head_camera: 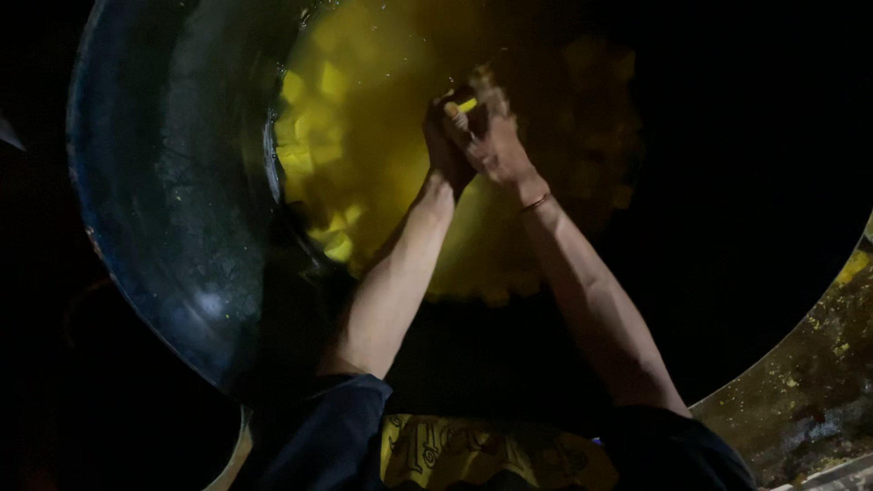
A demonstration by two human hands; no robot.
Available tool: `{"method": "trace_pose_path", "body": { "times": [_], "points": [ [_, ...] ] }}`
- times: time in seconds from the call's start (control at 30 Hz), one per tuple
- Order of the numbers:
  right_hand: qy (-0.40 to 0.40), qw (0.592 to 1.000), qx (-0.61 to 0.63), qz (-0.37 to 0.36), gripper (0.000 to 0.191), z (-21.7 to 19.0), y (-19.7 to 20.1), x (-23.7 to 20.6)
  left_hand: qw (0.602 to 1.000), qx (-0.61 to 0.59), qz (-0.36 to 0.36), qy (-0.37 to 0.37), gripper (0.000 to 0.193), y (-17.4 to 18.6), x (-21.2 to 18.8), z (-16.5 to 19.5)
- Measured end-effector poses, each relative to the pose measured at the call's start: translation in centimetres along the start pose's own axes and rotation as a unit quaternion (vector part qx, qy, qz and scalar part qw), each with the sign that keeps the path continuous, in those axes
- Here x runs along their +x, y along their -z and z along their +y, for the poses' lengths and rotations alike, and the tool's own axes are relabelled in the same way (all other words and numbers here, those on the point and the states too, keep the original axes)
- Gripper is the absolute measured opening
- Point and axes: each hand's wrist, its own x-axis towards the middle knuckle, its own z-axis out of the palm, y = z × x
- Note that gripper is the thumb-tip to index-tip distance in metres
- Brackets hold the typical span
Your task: The person washes yellow tofu cubes in a large water-filled basin, rubbing and rinsing them by hand, then places the cleaned cubes into blue plastic crates beside the basin. They repeatedly reach into the water, gather cubes, rub them between both hands, and stack them in the crates.
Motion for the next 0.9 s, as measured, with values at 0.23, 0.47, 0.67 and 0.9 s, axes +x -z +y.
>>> {"method": "trace_pose_path", "body": {
  "times": [0.23,0.47,0.67,0.9],
  "points": [
    [-0.032,0.930,-0.362,0.052,0.047,-0.7,5.7,-0.4,0.990,-0.136,0.013,0.043,0.060,1.2,0.4,0.1],
    [-0.052,0.930,-0.360,0.043,0.046,-1.1,9.9,0.6,0.998,-0.052,-0.037,0.006,0.049,2.3,2.1,2.3],
    [-0.072,0.908,-0.401,-0.101,0.045,-0.2,9.3,0.7,0.997,-0.075,-0.016,-0.012,0.045,1.8,1.5,4.1],
    [-0.056,0.887,-0.426,-0.167,0.044,1.2,6.8,0.7,0.998,-0.046,0.052,-0.001,0.045,1.6,2.2,3.8]
  ]
}}
